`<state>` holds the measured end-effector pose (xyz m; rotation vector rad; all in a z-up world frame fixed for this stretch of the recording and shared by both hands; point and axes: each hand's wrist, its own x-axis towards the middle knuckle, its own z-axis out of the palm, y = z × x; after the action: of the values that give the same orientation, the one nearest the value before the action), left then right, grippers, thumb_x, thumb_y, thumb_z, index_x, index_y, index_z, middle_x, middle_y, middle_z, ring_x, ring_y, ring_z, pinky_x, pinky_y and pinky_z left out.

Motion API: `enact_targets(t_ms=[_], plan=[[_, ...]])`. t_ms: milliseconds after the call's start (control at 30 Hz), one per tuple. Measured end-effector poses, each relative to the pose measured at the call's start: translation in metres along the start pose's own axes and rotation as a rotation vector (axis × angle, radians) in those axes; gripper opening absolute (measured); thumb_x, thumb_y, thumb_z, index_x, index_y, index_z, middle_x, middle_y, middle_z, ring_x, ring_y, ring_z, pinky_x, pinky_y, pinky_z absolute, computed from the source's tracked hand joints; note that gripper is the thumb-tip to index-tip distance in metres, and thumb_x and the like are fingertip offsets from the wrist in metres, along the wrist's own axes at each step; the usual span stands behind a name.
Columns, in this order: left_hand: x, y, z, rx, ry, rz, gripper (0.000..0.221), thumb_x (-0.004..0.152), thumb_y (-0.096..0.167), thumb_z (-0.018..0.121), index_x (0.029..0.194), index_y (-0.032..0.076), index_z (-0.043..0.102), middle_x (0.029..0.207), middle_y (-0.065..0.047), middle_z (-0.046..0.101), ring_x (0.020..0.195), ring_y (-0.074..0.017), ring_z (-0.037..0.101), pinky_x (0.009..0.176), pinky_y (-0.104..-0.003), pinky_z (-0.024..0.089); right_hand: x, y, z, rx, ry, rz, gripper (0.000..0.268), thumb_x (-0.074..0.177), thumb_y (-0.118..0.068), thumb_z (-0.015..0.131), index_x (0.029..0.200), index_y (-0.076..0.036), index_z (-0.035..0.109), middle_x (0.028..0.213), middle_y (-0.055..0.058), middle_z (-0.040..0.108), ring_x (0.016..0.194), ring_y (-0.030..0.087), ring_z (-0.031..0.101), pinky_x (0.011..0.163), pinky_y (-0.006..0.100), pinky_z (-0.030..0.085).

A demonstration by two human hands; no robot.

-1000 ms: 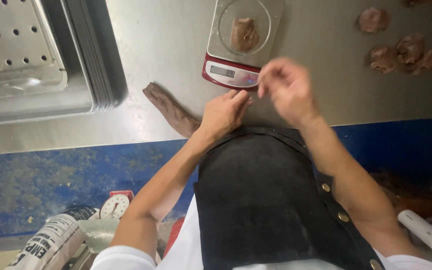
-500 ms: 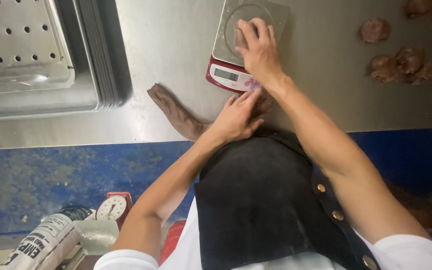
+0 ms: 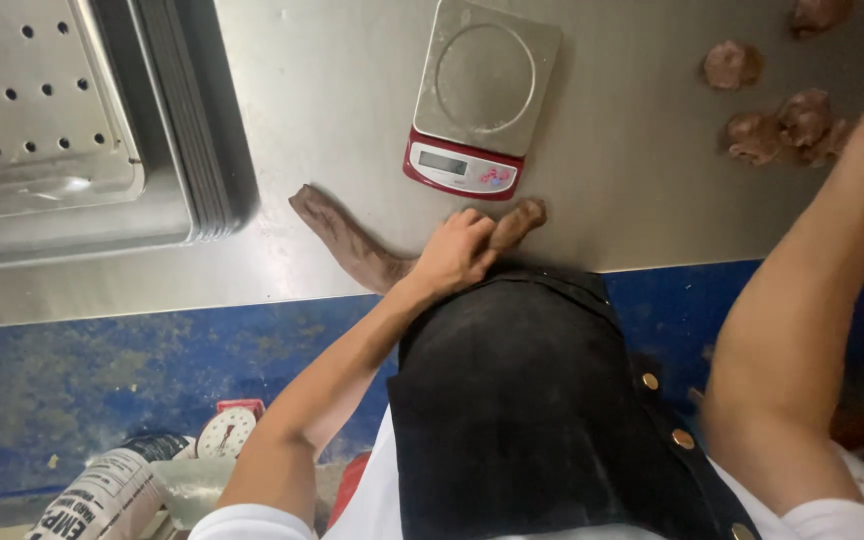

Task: The person is dividing long rolls of bread dough into smaller pieces and weighing each individual piece on a digital scale to ensure consistency.

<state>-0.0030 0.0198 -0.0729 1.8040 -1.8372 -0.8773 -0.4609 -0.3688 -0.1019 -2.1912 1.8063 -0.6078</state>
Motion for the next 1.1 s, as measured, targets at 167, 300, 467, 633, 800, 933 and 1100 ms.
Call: enact_targets(t_ms=[167,300,467,633,800,933,1100], plan=[[-0.001,0.017,-0.024,-0.843,-0.145,-0.216,0.027,0.101,0.018,0.063,0.123,0.004,0.058,0.102,-0.009,0.065,0.100,-0.0179,0.060,0.091,-0.033,0.049,-0.102,-0.161,0.011,0.142,-0.052,-0.145,0.013,0.105,0.000,0.059,0.110,0.002,0.071,0.109,0.015,0.071,0.101,0.026,0.070,0.088,0.042,0.057],[0.001,0.034,-0.040,-0.842,-0.197,-0.211,0.023,0.107,0.014,0.063,0.124,0.000,0.058,0.102,-0.012,0.059,0.100,-0.0200,0.054,0.092,-0.035,0.051,-0.168,-0.348,-0.010,0.891,-0.701,0.128,0.026,0.106,-0.026,0.060,0.119,-0.005,0.069,0.111,0.005,0.073,0.098,0.015,0.071,0.082,0.033,0.061],[-0.003,0.044,-0.053,-1.364,-0.218,-0.169,0.033,0.105,0.003,0.054,0.138,0.000,0.052,0.125,-0.007,0.063,0.120,-0.0152,0.061,0.108,-0.034,0.051,-0.188,-0.370,0.017,0.936,-0.731,-0.357,0.028,0.110,-0.025,0.062,0.123,-0.001,0.068,0.118,0.009,0.068,0.100,0.017,0.063,0.086,0.032,0.053],[0.001,0.075,-0.083,-0.806,0.030,-0.160,0.073,0.088,0.010,0.069,0.151,-0.002,0.035,0.136,-0.015,0.056,0.127,-0.0285,0.054,0.107,-0.047,0.043,-0.187,-0.394,0.015,0.637,-0.522,-0.103,0.024,0.101,-0.025,0.071,0.100,-0.001,0.069,0.078,0.013,0.070,0.071,0.022,0.068,0.063,0.037,0.052],[0.019,0.075,-0.040,0.032,0.246,-0.264,0.089,0.077,0.016,0.077,0.153,0.004,0.032,0.149,-0.017,0.051,0.134,-0.0328,0.052,0.107,-0.061,0.035,-0.202,-0.397,0.034,0.592,-0.318,-0.325,0.021,0.109,-0.020,0.063,0.107,0.000,0.066,0.089,0.023,0.068,0.084,0.036,0.069,0.068,0.040,0.054],[0.023,0.089,-0.046,0.201,0.351,-0.242,0.105,0.060,0.019,0.078,0.152,-0.001,0.031,0.140,-0.017,0.049,0.133,-0.0337,0.049,0.109,-0.066,0.032,-0.197,-0.385,0.049,0.529,-0.425,-0.092,0.029,0.111,-0.027,0.061,0.101,0.000,0.067,0.079,0.023,0.063,0.069,0.034,0.064,0.064,0.043,0.050],[0.028,0.039,-0.019,-0.198,0.250,-0.211,0.053,0.087,0.016,0.077,0.134,0.010,0.052,0.123,-0.014,0.064,0.116,-0.0359,0.064,0.093,-0.048,0.052,-0.192,-0.414,0.014,0.614,-0.469,-0.189,0.029,0.108,-0.030,0.061,0.104,-0.001,0.066,0.082,0.015,0.068,0.076,0.028,0.073,0.066,0.038,0.055]])
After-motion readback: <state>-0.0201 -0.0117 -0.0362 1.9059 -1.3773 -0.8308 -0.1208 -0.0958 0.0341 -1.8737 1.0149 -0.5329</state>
